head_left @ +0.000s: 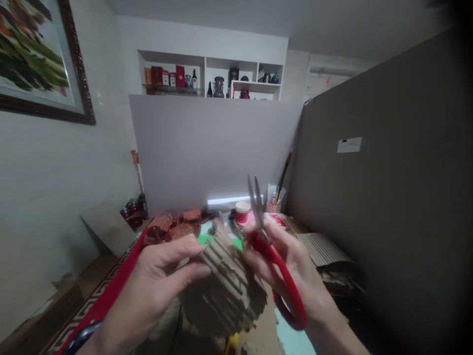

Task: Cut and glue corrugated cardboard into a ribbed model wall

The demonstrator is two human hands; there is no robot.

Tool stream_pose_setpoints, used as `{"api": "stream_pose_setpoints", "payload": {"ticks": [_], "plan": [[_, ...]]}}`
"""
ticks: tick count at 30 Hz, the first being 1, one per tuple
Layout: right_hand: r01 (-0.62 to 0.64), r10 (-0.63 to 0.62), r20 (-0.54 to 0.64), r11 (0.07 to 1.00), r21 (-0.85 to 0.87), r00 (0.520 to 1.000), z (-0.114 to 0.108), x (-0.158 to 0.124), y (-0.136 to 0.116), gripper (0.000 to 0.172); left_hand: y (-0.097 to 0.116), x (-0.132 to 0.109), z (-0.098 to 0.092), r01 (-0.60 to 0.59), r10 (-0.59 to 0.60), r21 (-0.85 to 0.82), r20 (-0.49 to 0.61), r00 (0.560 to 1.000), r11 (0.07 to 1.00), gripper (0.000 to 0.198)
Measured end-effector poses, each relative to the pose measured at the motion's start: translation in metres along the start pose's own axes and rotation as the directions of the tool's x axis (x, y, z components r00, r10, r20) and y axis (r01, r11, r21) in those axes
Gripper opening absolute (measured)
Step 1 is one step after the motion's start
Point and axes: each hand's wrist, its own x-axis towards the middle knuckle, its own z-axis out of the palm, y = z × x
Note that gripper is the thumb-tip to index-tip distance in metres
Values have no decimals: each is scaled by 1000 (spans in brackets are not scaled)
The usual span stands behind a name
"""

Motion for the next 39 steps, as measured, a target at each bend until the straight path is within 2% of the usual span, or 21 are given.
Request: {"api": "stream_pose_setpoints", "payload": {"ticks": [5,10,12,15,17,20,23,25,27,30,33,36,39], "plan": [[84,-92,-101,993,-78,991,-7,3,3,28,-3,-1,-5,6,-4,44,-34,999,999,18],[201,-201,20,964,-173,979,3,-7,-2,19,-1,1,-2,-5,8,75,-46,999,997,15],[277,-268,69,923,-269,961,7,-9,-3,23,1,0,2,0,5,95,-57,998,996,11],[359,-363,69,843,-400,929,9,-11,-3,34,4,-1,6,12,0,119,-93,996,993,5],[376,-389,60,821,-430,919,10,-11,-2,36,4,-2,7,12,-1,128,-85,996,992,3],[286,-297,18,899,-330,955,12,-9,-1,28,5,-2,6,-20,22,119,-9,1000,993,14],[70,-70,4,995,-78,998,14,-6,-4,22,6,-2,6,-60,57,82,41,998,995,34],[-51,48,37,996,71,998,14,-5,-5,28,8,-1,8,-69,66,53,54,996,996,41],[-109,105,39,986,128,994,13,-4,-6,35,8,1,9,-59,57,36,55,997,998,42],[-133,131,18,984,115,991,9,-1,-2,36,8,2,8,-35,34,13,61,998,999,34],[-73,77,-70,996,57,995,0,4,4,33,7,2,4,-3,4,-8,102,995,1000,24],[-2,1,-164,1000,-6,987,-8,9,5,34,4,1,0,19,-20,20,25,999,1000,16],[18,-20,-133,1000,-14,991,-7,7,3,33,2,1,-2,53,-51,39,-63,997,998,7]]}}
